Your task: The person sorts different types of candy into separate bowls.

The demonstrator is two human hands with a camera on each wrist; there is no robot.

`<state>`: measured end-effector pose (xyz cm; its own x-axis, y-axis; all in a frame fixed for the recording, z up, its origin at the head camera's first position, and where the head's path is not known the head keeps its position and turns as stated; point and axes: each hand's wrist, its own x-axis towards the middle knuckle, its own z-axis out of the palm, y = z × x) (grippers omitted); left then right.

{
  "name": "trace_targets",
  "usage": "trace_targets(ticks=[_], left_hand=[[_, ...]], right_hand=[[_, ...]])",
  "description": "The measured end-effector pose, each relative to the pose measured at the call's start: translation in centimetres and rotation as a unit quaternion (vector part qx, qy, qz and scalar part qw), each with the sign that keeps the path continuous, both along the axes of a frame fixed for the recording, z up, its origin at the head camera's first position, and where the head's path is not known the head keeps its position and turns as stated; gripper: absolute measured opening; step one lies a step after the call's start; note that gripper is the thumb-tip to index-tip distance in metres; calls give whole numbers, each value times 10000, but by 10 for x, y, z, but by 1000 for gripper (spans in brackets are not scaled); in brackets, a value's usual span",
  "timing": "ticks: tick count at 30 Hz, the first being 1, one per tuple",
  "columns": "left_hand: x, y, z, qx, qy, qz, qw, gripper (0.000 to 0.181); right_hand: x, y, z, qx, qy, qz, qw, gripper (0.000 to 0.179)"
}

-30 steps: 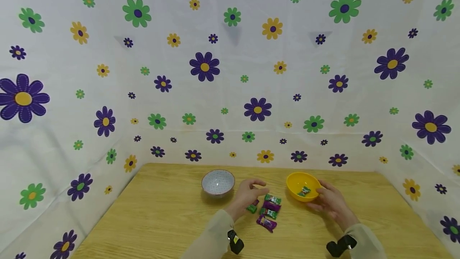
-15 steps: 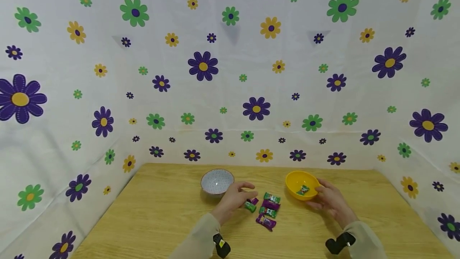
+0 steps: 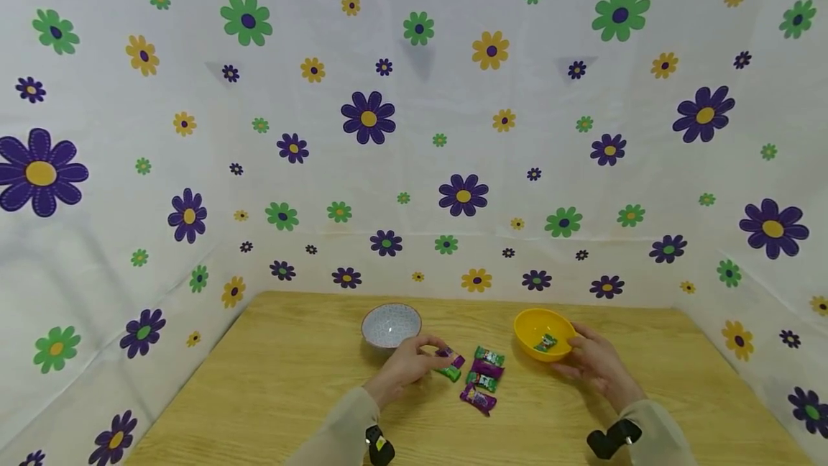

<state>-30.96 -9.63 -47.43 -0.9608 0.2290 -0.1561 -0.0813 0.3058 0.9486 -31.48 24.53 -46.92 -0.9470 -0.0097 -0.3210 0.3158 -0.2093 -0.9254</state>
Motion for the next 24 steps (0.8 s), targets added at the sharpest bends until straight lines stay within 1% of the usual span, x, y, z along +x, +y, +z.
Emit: trace_targets(ticks=[6, 9, 14, 20, 24], left_hand=[[2, -4, 0, -134, 96, -146, 9998, 29], [2, -3, -1, -288, 97, -234, 9993, 28], [-1, -2, -4, -558, 92, -316, 9979, 26], [-4, -1, -1, -831, 146, -474, 9953, 25], [-5, 1, -1, -1027, 140, -549, 9931, 26]], right_hand=[[0, 2, 1, 85, 44, 6, 10000, 60], [0, 2, 0, 74, 15, -13, 10000, 60], [0, 1, 1, 56, -28, -21, 10000, 61], [0, 1, 3, 142, 0, 7, 9999, 60], [0, 2, 2, 86, 6, 24, 10000, 62]])
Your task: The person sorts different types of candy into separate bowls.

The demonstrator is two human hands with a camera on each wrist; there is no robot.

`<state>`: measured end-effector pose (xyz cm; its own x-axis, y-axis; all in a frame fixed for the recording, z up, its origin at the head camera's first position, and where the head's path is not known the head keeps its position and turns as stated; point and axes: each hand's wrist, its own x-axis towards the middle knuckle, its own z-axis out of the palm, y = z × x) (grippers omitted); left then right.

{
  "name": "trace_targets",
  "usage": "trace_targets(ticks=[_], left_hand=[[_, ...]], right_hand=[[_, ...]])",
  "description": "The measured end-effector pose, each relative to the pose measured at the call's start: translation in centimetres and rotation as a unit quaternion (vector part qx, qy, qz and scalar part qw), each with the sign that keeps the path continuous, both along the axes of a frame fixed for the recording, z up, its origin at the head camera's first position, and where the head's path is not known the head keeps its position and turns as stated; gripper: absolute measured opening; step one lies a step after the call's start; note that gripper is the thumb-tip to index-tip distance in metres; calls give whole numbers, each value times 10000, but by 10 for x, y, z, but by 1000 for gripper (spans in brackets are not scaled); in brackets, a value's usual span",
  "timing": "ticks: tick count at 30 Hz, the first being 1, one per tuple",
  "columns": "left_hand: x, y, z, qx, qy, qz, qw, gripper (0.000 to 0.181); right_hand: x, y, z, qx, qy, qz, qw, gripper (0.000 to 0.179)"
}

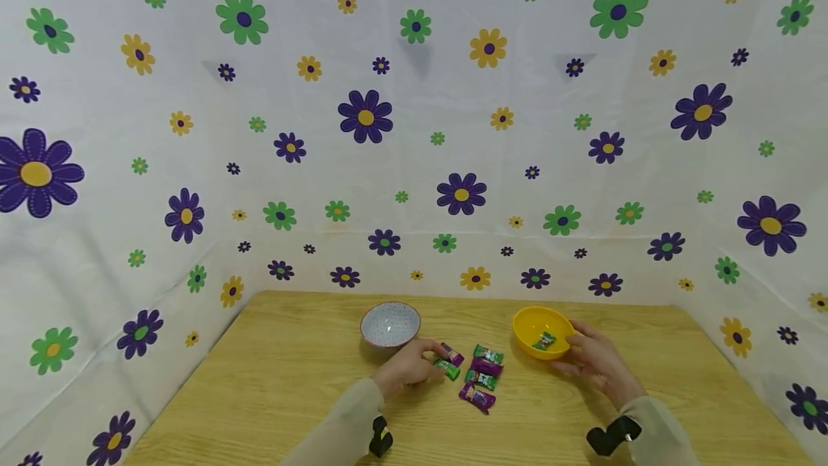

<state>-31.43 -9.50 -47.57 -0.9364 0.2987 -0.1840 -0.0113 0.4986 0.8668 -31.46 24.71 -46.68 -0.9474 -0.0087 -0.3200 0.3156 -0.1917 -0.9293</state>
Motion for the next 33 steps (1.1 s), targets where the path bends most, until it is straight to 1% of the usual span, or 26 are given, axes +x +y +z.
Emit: trace_targets(ticks=[8, 14, 22, 26, 33], left_hand=[[0, 2, 0, -255, 71, -97, 9996, 21], [1, 3, 0, -205, 80, -114, 9997, 22], [0, 3, 0, -337, 177, -130, 9992, 20], [0, 2, -1, -331, 231, -186, 9990, 17], [0, 0, -2, -94, 57, -256, 9996, 16]], right_hand=[[2, 0, -2, 53, 56, 22, 10000, 62], [2, 0, -2, 139, 93, 41, 9999, 61], [1, 0, 1, 140, 104, 85, 9998, 61], [0, 0, 1, 126, 88, 92, 9998, 61], [0, 0, -1, 76, 33, 46, 10000, 61]])
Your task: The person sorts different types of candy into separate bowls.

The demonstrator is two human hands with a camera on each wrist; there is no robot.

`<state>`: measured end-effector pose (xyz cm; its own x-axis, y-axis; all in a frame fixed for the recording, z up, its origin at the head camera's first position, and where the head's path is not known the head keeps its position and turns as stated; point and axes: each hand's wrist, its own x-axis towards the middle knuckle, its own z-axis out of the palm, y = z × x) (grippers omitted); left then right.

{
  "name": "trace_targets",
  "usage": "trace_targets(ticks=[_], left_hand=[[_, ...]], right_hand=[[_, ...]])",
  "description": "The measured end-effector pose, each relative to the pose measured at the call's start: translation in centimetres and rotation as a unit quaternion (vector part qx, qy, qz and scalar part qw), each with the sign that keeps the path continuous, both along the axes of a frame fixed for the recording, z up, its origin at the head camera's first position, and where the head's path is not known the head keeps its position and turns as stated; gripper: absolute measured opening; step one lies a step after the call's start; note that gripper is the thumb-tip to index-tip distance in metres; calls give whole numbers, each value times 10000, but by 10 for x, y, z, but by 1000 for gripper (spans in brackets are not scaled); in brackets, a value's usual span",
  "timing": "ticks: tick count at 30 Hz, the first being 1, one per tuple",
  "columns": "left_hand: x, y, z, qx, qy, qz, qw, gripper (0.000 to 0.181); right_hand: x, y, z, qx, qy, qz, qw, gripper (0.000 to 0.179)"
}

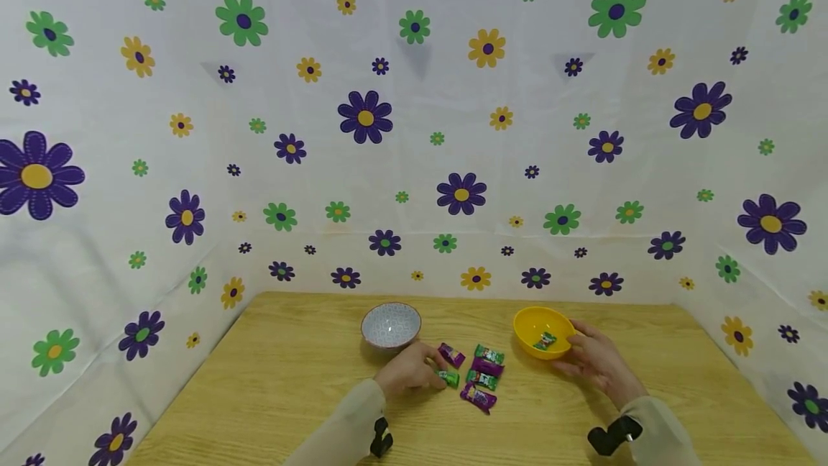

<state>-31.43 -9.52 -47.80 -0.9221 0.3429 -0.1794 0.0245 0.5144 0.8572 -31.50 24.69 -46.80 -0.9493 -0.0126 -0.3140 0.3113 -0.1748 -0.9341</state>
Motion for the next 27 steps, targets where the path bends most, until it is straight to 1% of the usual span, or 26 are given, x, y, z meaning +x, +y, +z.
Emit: trace_targets(ticks=[7, 14, 18, 23, 27], left_hand=[[0, 2, 1, 52, 7, 82, 10000, 16], [1, 1, -2, 80, 95, -43, 9999, 14], [0, 4, -2, 169, 74, -36, 9998, 15], [-2, 10, 1, 346, -65, 26, 9994, 19], [-5, 15, 5, 406, 4, 63, 9992, 18]], right_hand=[[-1, 1, -1, 10, 54, -15, 10000, 61], [-1, 3, -2, 26, 32, 16, 10000, 60], [-2, 4, -2, -8, -12, -27, 10000, 60], [-2, 3, -1, -58, -46, -62, 10000, 61], [-2, 3, -2, 0, -33, -21, 10000, 60]])
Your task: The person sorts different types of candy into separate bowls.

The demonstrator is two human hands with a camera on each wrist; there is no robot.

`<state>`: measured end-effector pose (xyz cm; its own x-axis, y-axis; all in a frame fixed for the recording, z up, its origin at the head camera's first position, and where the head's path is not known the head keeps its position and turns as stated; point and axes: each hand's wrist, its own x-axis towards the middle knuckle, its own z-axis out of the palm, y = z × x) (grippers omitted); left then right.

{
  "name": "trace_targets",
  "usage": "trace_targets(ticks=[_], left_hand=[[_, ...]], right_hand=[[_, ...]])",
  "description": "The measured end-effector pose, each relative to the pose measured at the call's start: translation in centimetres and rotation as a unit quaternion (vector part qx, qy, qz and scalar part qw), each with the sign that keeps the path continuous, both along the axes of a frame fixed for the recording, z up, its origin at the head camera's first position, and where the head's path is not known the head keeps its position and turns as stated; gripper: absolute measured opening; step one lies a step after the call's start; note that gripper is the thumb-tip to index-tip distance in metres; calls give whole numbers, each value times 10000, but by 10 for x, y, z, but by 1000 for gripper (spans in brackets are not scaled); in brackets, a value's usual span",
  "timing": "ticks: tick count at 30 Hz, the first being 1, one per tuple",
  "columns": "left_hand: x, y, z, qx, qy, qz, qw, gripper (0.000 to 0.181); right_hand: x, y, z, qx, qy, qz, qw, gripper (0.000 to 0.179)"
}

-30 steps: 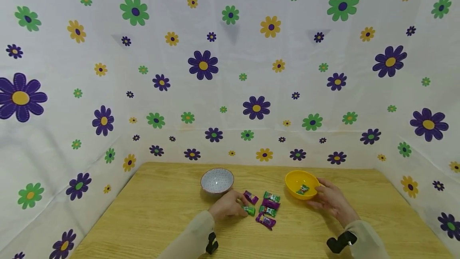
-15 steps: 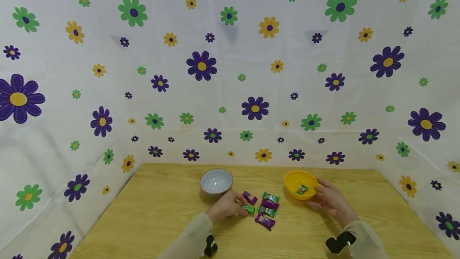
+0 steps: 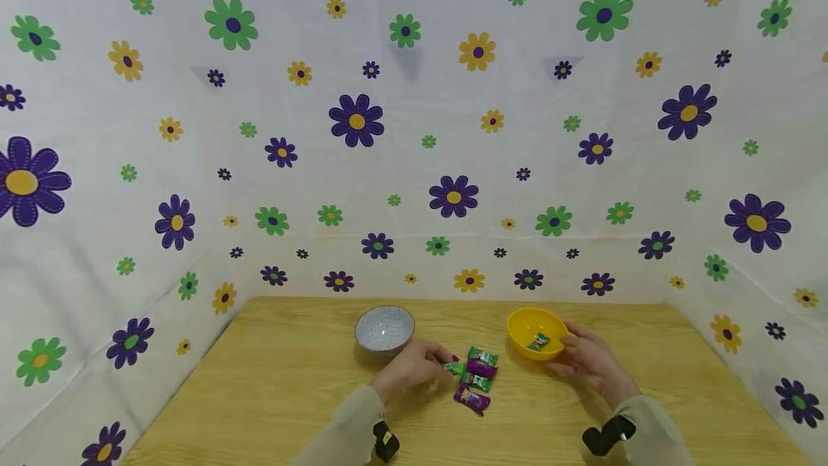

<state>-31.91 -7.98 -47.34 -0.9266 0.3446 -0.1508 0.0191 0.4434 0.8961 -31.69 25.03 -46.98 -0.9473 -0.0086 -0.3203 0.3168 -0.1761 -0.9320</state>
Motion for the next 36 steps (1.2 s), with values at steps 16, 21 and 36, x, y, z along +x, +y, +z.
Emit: trace_targets(ticks=[16, 21, 36], left_hand=[[-9, 33, 6, 232, 236, 193, 9993, 17], [-12, 46, 10, 309, 214, 265, 9989, 17], [-15, 88, 13, 771, -91, 797, 9938, 16]], right_hand=[[3, 0, 1, -37, 2, 22, 10000, 61], [3, 0, 1, -92, 17, 26, 10000, 61], [2, 4, -2, -50, 55, 76, 9999, 62]])
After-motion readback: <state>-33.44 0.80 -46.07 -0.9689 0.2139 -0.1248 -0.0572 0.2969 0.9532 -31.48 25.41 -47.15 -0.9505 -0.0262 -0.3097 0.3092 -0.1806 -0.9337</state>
